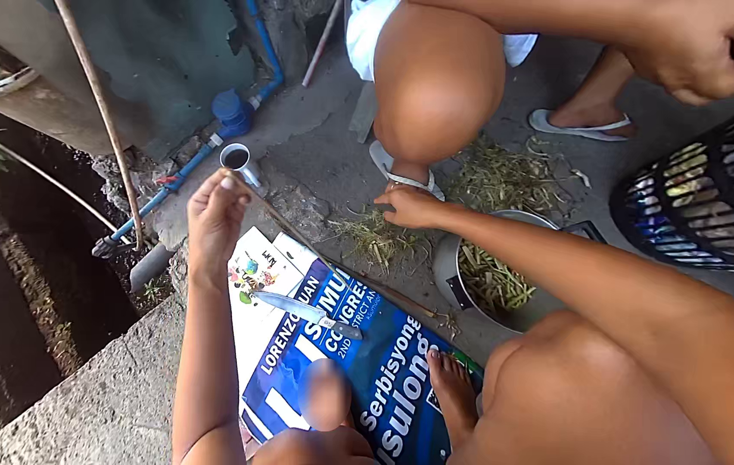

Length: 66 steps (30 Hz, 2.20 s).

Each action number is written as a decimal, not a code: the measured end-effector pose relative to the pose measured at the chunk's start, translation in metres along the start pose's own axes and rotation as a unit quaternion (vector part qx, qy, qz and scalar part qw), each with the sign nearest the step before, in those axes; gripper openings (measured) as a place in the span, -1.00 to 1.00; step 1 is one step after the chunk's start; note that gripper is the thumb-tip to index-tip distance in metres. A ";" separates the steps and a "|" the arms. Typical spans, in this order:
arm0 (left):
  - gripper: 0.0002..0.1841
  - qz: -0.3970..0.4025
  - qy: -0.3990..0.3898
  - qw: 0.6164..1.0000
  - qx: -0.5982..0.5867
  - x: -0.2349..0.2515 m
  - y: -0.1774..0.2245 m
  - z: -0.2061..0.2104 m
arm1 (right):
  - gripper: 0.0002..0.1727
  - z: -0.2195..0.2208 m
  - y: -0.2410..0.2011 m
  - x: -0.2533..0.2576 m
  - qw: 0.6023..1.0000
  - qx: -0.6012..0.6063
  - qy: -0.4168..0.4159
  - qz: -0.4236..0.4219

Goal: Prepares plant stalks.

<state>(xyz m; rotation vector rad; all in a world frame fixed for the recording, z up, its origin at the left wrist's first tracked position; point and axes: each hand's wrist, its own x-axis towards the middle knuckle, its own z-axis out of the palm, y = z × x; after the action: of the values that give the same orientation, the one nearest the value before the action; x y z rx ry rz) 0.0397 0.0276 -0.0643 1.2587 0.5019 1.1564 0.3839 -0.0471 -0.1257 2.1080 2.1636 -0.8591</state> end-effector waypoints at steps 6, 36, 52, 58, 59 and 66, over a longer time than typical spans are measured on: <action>-0.83 -0.072 -0.011 0.987 -0.140 0.006 -0.026 0.021 | -0.75 -0.027 -0.063 -0.026 0.886 0.058 0.342 -0.308; -0.91 0.002 -0.211 0.812 0.544 -0.025 -0.029 0.095 | -0.85 -0.056 -0.102 -0.051 0.921 -0.260 0.044 -0.288; -0.90 0.100 -0.167 0.778 0.598 -0.024 -0.030 0.097 | -0.78 -0.048 -0.090 -0.044 0.950 -0.087 0.098 -0.284; -0.89 0.107 -0.082 0.824 0.550 -0.024 -0.021 0.099 | -0.84 -0.048 -0.086 -0.042 0.940 0.179 0.163 -0.240; -0.89 0.104 -0.069 0.832 0.541 -0.024 -0.020 0.099 | -0.86 -0.048 -0.088 -0.042 0.937 0.220 0.160 -0.222; -0.88 0.119 -0.002 0.858 0.500 -0.023 -0.018 0.102 | -0.92 -0.039 -0.099 -0.042 0.847 0.492 0.144 -0.141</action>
<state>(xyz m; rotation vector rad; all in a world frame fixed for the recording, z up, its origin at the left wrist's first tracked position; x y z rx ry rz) 0.1224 -0.0388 -0.0569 2.2646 1.0417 1.1072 0.3103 -0.0658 -0.0399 2.3786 2.5290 -2.2067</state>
